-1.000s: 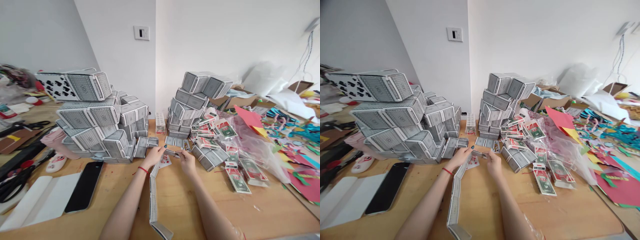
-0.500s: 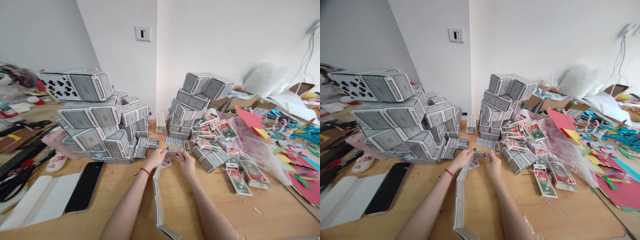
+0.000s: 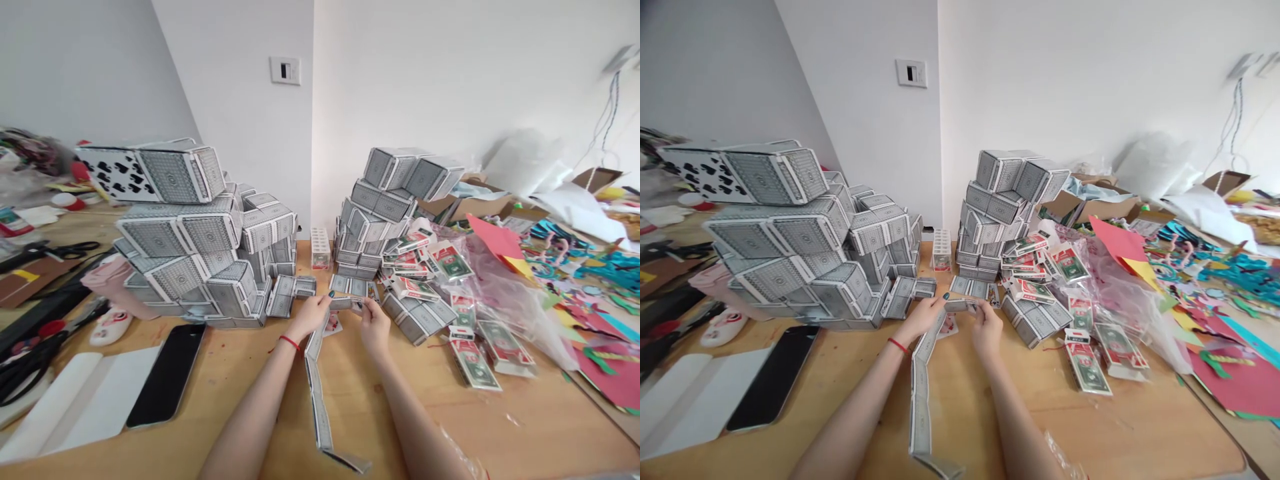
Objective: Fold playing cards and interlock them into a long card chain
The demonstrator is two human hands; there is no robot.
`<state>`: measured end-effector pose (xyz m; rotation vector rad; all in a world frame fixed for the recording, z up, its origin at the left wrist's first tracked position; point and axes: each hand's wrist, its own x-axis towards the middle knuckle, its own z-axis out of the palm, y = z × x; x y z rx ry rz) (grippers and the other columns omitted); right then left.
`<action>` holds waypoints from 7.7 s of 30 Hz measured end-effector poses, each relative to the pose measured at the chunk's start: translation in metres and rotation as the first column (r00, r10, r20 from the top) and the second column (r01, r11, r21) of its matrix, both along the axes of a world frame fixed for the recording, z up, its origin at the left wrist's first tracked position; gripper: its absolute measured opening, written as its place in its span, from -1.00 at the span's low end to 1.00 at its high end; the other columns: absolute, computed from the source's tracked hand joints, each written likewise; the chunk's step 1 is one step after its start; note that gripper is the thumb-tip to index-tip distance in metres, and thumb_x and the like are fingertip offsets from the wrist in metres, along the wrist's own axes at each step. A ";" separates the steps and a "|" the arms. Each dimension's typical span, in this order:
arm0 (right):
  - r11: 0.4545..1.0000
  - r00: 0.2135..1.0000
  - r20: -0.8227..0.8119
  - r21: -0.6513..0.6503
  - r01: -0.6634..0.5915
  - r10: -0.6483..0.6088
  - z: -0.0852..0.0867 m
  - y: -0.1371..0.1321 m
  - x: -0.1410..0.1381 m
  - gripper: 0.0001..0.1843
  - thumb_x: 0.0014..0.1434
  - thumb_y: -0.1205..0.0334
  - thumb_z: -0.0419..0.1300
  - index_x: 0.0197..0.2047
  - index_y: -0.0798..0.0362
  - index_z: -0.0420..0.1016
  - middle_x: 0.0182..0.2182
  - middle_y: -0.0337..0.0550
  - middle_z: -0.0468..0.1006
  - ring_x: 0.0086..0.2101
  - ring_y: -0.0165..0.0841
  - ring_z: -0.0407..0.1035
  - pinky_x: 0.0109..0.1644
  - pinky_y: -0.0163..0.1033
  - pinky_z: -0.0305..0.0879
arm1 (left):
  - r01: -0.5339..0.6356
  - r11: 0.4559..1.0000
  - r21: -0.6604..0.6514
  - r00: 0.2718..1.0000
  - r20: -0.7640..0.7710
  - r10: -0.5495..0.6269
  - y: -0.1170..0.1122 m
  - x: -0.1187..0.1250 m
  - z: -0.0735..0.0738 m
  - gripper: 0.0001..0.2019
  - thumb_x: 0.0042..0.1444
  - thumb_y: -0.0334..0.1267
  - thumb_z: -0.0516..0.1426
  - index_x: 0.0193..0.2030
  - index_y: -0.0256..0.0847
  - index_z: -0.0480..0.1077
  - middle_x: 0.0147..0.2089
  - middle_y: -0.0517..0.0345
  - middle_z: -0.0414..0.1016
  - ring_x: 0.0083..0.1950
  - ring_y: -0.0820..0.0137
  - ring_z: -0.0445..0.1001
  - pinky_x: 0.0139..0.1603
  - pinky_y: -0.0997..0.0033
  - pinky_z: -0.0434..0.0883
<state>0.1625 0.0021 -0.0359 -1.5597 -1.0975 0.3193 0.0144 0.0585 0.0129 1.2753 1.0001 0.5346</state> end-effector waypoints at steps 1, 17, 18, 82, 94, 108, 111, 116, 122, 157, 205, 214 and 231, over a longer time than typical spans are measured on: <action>1.000 1.000 -0.005 -0.003 -0.006 0.006 -0.001 0.000 0.001 -0.65 0.09 0.13 -0.07 -0.26 0.12 0.44 -0.37 -0.08 0.54 -0.38 -0.30 0.40 -0.27 -0.25 0.27 | 0.003 1.000 -0.004 1.000 -0.001 -0.003 0.001 -0.001 -0.001 -0.60 0.03 0.05 -0.04 -0.33 -0.30 0.33 -0.47 0.08 0.44 -0.43 0.28 0.45 -0.50 0.32 0.41; 0.990 0.954 0.265 -0.032 -0.139 0.142 0.000 -0.007 -0.016 -0.56 0.10 0.32 -0.12 0.04 0.05 0.32 -0.22 -0.09 0.53 -0.30 -0.30 0.43 -0.24 -0.24 0.33 | -0.081 0.997 -0.018 0.996 0.033 0.081 0.000 0.002 -0.007 -0.66 0.06 -0.03 -0.07 -0.36 -0.28 0.33 -0.47 0.08 0.46 -0.49 0.31 0.45 -0.51 0.30 0.41; 0.988 0.953 0.261 -0.044 -0.150 0.156 0.000 -0.007 -0.019 -0.53 0.09 0.34 -0.11 0.08 0.04 0.27 -0.17 -0.08 0.51 -0.25 -0.28 0.42 -0.21 -0.22 0.33 | -0.093 0.996 -0.008 0.995 0.026 0.093 0.000 0.002 -0.007 -0.66 0.06 -0.04 -0.07 -0.37 -0.29 0.33 -0.47 0.07 0.46 -0.50 0.32 0.44 -0.51 0.32 0.40; 0.878 0.730 -0.549 0.012 -0.479 0.406 0.015 -0.003 -0.025 -0.62 -0.05 -0.05 0.14 -0.28 0.06 0.45 -0.49 -0.11 0.56 -0.54 -0.20 0.46 -0.59 -0.18 0.37 | 0.053 0.900 0.434 0.993 0.074 -0.094 -0.006 0.004 -0.007 -0.67 0.05 -0.16 0.02 -0.14 -0.27 0.44 -0.08 0.02 0.47 -0.09 0.31 0.41 -0.04 0.37 0.30; 0.915 0.906 -0.235 -0.118 -0.386 0.352 0.006 -0.002 -0.017 -0.66 0.07 -0.04 0.00 -0.36 0.02 0.45 -0.75 -0.23 0.47 -0.71 -0.30 0.35 -0.58 -0.24 0.27 | 0.042 0.798 0.601 0.986 -0.153 0.064 -0.008 0.005 -0.006 -0.70 0.09 -0.17 -0.04 -0.31 -0.24 0.48 -0.37 0.06 0.52 -0.35 0.37 0.42 -0.32 0.47 0.28; 0.908 0.724 -0.554 0.175 -0.381 0.411 0.013 0.006 -0.016 -0.67 0.02 0.04 0.12 -0.19 0.08 0.36 -0.56 -0.21 0.47 -0.56 -0.38 0.36 -0.46 -0.27 0.30 | 0.102 0.986 -0.129 0.944 0.324 -0.055 -0.002 -0.008 -0.001 -0.61 -0.05 -0.07 0.13 -0.12 -0.28 0.37 -0.38 0.11 0.46 -0.38 0.43 0.40 -0.33 0.40 0.38; 0.926 0.661 -0.651 0.223 -0.303 0.373 0.010 0.007 -0.013 -0.63 0.00 0.03 0.13 -0.15 0.05 0.33 -0.42 -0.16 0.49 -0.54 -0.39 0.38 -0.45 -0.24 0.32 | 0.055 0.991 -0.124 0.943 0.333 -0.010 0.003 -0.010 -0.006 -0.64 -0.02 -0.11 0.11 -0.11 -0.28 0.38 -0.34 0.09 0.49 -0.36 0.42 0.41 -0.32 0.40 0.37; 0.997 0.830 -0.554 0.080 -0.021 0.063 -0.001 0.012 0.000 -0.62 -0.02 0.01 0.10 -0.18 0.09 0.33 -0.35 -0.11 0.47 -0.64 -0.47 0.29 -0.57 -0.31 0.25 | 0.052 0.988 -0.144 0.914 0.406 0.011 0.010 -0.013 -0.009 -0.67 0.01 -0.19 0.07 -0.07 -0.24 0.37 -0.24 0.08 0.51 -0.26 0.38 0.45 -0.19 0.34 0.36; 0.941 0.956 0.104 -0.178 0.288 -0.273 0.002 0.028 0.006 -0.47 -0.04 0.02 0.09 -0.05 0.18 0.28 -0.15 0.16 0.41 -0.27 -0.16 0.38 -0.24 -0.13 0.28 | 0.024 0.981 -0.191 0.919 0.391 0.054 0.014 -0.016 -0.013 -0.73 -0.02 -0.23 0.10 -0.19 -0.31 0.42 -0.26 0.02 0.52 -0.24 0.35 0.46 -0.13 0.29 0.36; 0.981 0.934 -0.308 -0.013 -0.195 0.182 0.005 -0.007 -0.019 -0.75 -0.04 0.02 0.11 -0.43 0.02 0.21 -0.52 -0.20 0.46 -0.49 -0.31 0.42 -0.48 -0.27 0.34 | -0.242 0.967 0.079 0.969 0.066 0.238 0.012 -0.011 -0.005 -0.61 -0.01 0.00 0.04 -0.14 -0.20 0.38 -0.09 0.03 0.43 -0.17 0.30 0.42 -0.45 0.51 0.35; 0.980 0.972 0.125 -0.042 -0.197 0.201 0.022 -0.008 -0.026 -0.66 0.11 0.19 -0.08 -0.15 0.06 0.43 -0.36 -0.11 0.50 -0.36 -0.33 0.38 -0.25 -0.25 0.31 | -0.101 0.962 0.252 0.994 0.055 0.090 0.005 -0.015 0.020 -0.68 0.01 -0.07 0.03 -0.18 -0.19 0.41 -0.18 0.09 0.45 -0.21 0.33 0.40 -0.38 0.48 0.35; 0.956 0.941 0.169 -0.039 -0.290 0.292 0.022 -0.012 -0.032 -0.63 0.15 0.16 -0.08 -0.01 -0.02 0.35 -0.12 -0.06 0.43 -0.20 -0.30 0.37 -0.14 -0.22 0.32 | -0.096 0.936 0.339 0.993 0.097 0.067 0.003 -0.023 0.030 -0.75 -0.05 -0.17 0.13 -0.21 -0.21 0.37 -0.14 0.06 0.44 -0.15 0.35 0.39 -0.15 0.43 0.33; 0.919 0.880 -0.264 0.141 -0.369 0.394 0.020 -0.012 -0.031 -0.56 0.12 0.07 0.02 0.07 -0.03 0.23 0.05 -0.07 0.30 0.01 -0.20 0.21 -0.01 -0.08 0.26 | -0.061 0.895 0.443 0.988 0.151 -0.008 0.003 -0.020 0.037 -0.74 0.01 -0.18 0.08 -0.18 -0.22 0.42 -0.15 0.07 0.47 -0.10 0.33 0.40 -0.05 0.34 0.32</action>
